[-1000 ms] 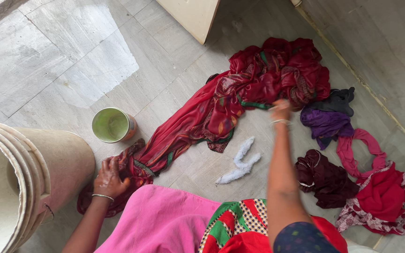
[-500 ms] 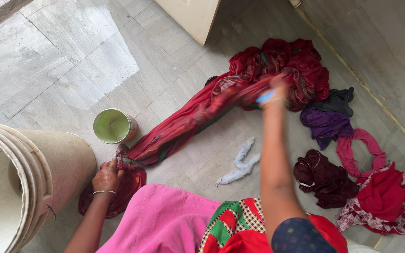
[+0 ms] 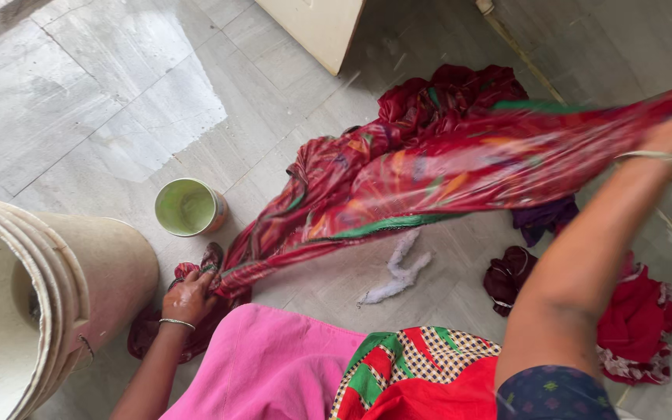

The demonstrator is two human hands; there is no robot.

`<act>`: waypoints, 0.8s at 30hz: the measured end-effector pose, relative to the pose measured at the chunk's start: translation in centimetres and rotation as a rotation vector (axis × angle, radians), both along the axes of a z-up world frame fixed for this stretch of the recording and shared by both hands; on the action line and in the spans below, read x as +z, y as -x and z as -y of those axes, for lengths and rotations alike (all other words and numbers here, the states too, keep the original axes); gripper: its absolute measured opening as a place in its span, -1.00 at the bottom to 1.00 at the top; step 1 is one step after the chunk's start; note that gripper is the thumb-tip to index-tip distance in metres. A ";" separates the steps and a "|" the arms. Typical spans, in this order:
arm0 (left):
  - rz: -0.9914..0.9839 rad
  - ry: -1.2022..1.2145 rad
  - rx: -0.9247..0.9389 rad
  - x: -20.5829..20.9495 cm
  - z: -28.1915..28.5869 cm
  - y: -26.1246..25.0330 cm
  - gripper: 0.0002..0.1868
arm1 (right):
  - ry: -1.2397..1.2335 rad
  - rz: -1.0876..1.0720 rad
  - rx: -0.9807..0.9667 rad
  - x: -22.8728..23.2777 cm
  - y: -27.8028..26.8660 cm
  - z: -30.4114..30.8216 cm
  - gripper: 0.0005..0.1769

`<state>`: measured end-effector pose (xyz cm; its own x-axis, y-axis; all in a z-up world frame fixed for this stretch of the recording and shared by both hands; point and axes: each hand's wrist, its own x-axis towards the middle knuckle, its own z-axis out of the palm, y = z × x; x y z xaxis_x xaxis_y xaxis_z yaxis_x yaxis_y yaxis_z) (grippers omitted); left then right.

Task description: The person washes clothes by hand in a bucket, then spreads one cloth on the floor to scrub it with a blue bar of soap before rinsing it in the bucket again.

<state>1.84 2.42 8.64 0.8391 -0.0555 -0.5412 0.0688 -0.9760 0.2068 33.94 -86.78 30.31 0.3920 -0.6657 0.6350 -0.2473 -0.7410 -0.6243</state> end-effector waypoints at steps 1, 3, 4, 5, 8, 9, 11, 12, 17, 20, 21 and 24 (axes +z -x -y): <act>-0.010 -0.021 -0.059 0.0 -0.1 0.3 -0.38 | 0.011 -0.063 -0.003 -2.5 0.1 -1.8 -0.94; -0.023 -0.040 -0.123 -0.4 -0.1 0.9 -0.43 | 0.038 -0.170 0.027 -7.8 1.0 -6.6 -0.94; -0.045 -0.066 -0.156 -0.8 0.1 1.3 -0.49 | 0.046 -0.217 0.069 -10.7 1.2 -9.7 -0.94; -0.067 -0.091 -0.188 -1.3 0.2 1.6 -0.55 | 0.039 -0.249 0.134 -13.8 1.6 -13.3 -0.95; -0.013 -0.075 -0.199 -3.6 0.2 2.1 -0.52 | -0.070 -0.312 0.395 -22.8 3.1 -27.5 -0.95; -0.017 -0.078 -0.193 -4.5 0.2 2.4 -0.52 | -0.196 -0.318 0.517 -25.7 4.7 -33.9 -0.95; -0.018 -0.165 -0.282 -6.3 0.0 2.7 -0.53 | -0.833 -0.254 0.808 -30.5 10.2 -47.6 -0.96; -0.023 -0.169 -0.275 -6.9 -0.1 2.8 -0.53 | -1.115 -0.260 0.908 -32.1 14.2 -54.3 -0.96; -0.064 -0.151 -0.248 -6.9 0.0 2.0 -0.52 | 0.509 -0.758 1.445 -32.3 31.1 -68.1 -0.64; -0.101 -0.115 -0.239 -5.1 0.4 1.2 -0.47 | 0.158 -1.249 1.128 -33.4 26.3 -65.6 -0.33; -0.115 -0.116 -0.245 -4.4 0.6 1.1 -0.47 | 0.169 -1.191 1.311 -33.6 24.5 -61.4 -0.56; -0.167 -0.131 -0.231 -3.6 0.9 0.4 -0.34 | 0.127 -1.202 0.812 -35.2 16.7 -50.4 -0.56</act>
<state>1.44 1.51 5.07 0.7114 -0.1553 -0.6854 -0.1355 -0.9873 0.0831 17.21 -36.39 -4.88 0.9520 0.0285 -0.3049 -0.0569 -0.9619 -0.2676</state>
